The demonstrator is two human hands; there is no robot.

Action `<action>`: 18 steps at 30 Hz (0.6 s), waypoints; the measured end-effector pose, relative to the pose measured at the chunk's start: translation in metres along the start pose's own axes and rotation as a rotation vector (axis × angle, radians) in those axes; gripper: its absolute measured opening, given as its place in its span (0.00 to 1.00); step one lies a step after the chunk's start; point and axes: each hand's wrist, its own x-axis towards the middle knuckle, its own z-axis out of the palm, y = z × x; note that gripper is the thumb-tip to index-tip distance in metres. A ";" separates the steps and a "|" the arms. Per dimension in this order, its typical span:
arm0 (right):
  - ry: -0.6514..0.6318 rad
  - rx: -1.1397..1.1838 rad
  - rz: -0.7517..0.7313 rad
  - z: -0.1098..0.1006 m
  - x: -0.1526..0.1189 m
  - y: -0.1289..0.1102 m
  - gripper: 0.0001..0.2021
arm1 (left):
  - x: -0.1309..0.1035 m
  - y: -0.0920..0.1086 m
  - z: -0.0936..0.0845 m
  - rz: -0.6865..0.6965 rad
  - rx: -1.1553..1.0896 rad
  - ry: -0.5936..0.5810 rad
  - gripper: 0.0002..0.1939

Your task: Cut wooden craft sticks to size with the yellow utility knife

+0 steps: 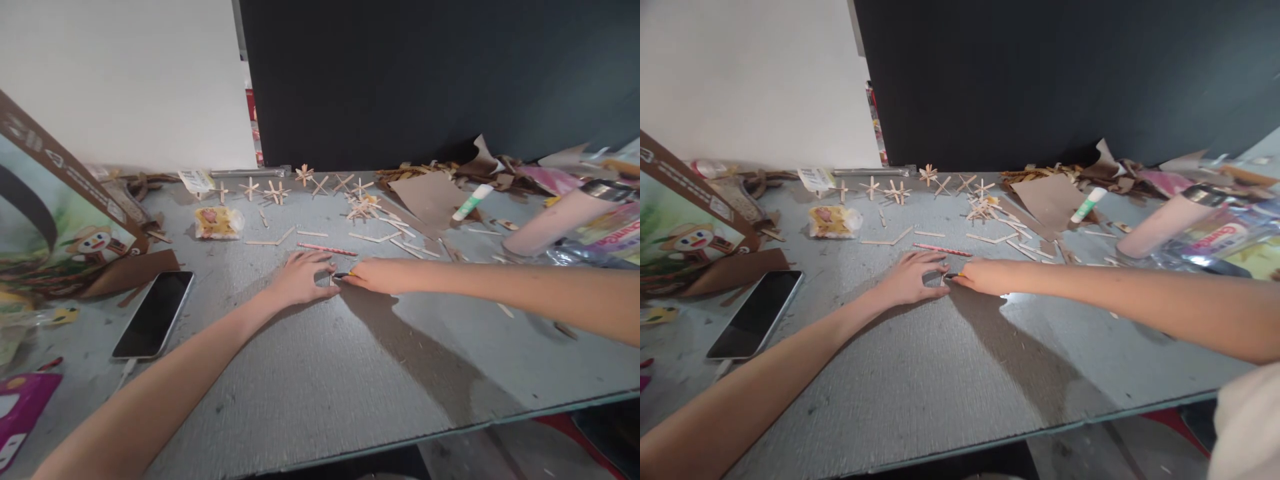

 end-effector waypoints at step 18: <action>-0.149 -0.222 0.081 -0.032 0.002 -0.026 0.18 | 0.002 -0.001 0.001 0.003 -0.015 -0.010 0.22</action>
